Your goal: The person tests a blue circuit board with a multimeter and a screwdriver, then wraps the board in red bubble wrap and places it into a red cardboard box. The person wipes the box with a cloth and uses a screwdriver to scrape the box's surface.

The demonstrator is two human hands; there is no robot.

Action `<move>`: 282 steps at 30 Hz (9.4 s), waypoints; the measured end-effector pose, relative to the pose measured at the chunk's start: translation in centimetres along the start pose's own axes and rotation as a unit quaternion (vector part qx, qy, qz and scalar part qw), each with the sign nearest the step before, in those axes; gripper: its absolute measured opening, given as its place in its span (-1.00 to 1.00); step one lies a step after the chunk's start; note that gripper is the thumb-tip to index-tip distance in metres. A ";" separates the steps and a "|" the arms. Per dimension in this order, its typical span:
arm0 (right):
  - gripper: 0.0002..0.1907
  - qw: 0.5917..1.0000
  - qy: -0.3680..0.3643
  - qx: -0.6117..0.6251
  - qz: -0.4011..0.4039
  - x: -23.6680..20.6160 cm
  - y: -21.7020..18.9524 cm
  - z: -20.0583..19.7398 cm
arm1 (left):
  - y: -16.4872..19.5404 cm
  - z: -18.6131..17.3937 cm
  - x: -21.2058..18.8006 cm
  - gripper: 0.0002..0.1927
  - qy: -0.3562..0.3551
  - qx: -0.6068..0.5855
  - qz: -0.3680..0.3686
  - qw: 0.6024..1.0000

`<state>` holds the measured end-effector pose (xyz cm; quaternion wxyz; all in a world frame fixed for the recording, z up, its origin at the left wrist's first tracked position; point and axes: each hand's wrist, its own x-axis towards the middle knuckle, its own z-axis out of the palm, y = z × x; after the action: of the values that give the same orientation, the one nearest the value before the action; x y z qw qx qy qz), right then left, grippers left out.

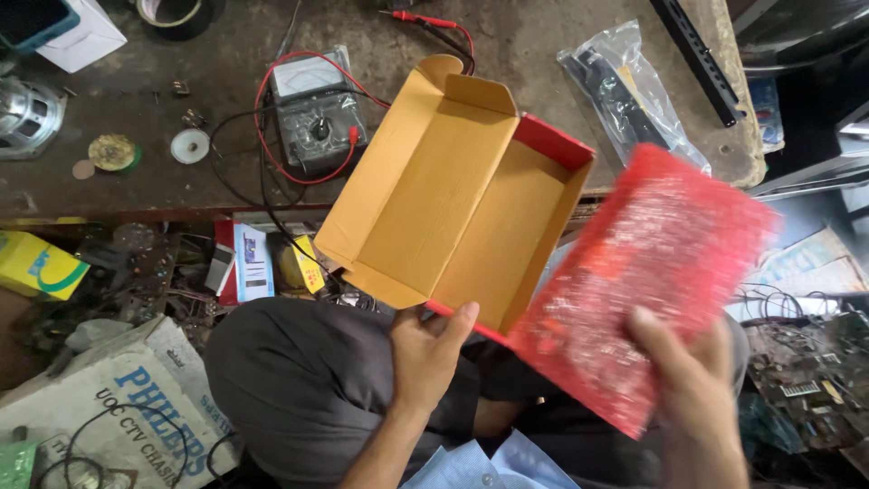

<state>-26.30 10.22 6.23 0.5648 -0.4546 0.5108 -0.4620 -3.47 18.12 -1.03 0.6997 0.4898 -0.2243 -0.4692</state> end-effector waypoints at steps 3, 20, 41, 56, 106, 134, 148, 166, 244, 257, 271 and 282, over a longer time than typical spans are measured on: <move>-0.53 0.996 -0.089 -0.011 0.021 1.6 0.8 2.7 | -1.3 -0.2 0.2 -0.65 0.037 -0.025 -0.037 0.998; -0.52 0.816 -0.105 -0.561 -0.084 4.5 -2.8 9.6 | -2.9 -1.5 -0.1 -0.52 -0.054 -0.061 0.036 0.996; -0.55 0.787 -0.158 -0.536 -0.262 10.3 0.2 7.8 | -1.5 -0.7 0.6 -0.43 0.011 -0.101 -0.041 0.994; -0.41 0.737 -0.027 -0.629 -0.246 22.8 1.0 -0.1 | -0.5 -2.5 1.9 -0.37 0.020 -0.121 -0.075 0.990; -0.72 0.794 -0.097 -0.469 -0.375 12.4 -5.3 2.3 | -2.9 1.3 11.0 -0.40 0.019 0.004 0.021 1.000; -0.76 0.746 0.073 -0.572 -0.333 30.7 0.9 -8.7 | -0.3 2.0 12.3 -0.26 0.013 0.035 -0.041 0.998; -0.77 0.911 -0.127 -0.326 -0.217 19.7 -3.3 -11.7 | -1.2 -2.3 12.9 -0.42 -0.079 -0.165 -0.069 0.981; -0.53 0.690 -0.282 -0.541 -0.390 16.0 -3.9 1.9 | 0.4 0.9 13.2 -0.40 0.010 -0.085 -0.094 0.992; -0.30 0.943 -0.107 -0.174 -0.261 18.2 5.6 0.2 | 9.3 -2.1 14.9 -0.72 -0.066 0.383 0.191 0.901; -0.37 0.921 -0.083 -0.241 -0.296 17.4 4.6 1.2 | 12.0 0.1 17.1 -0.64 -0.038 0.496 0.260 0.828; -0.41 0.931 -0.074 -0.226 -0.275 17.4 4.6 1.4 | 11.8 0.2 15.8 -0.56 -0.153 0.454 0.208 0.853; -0.35 0.965 -0.034 -0.109 -0.235 18.0 5.2 1.1 | 7.8 -1.9 14.0 0.27 -0.229 0.549 0.294 0.748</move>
<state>-23.94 -6.66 -1.61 0.4047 -0.6360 0.4176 -0.5073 7.81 7.32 3.10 0.3413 0.5772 -0.7295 -0.1347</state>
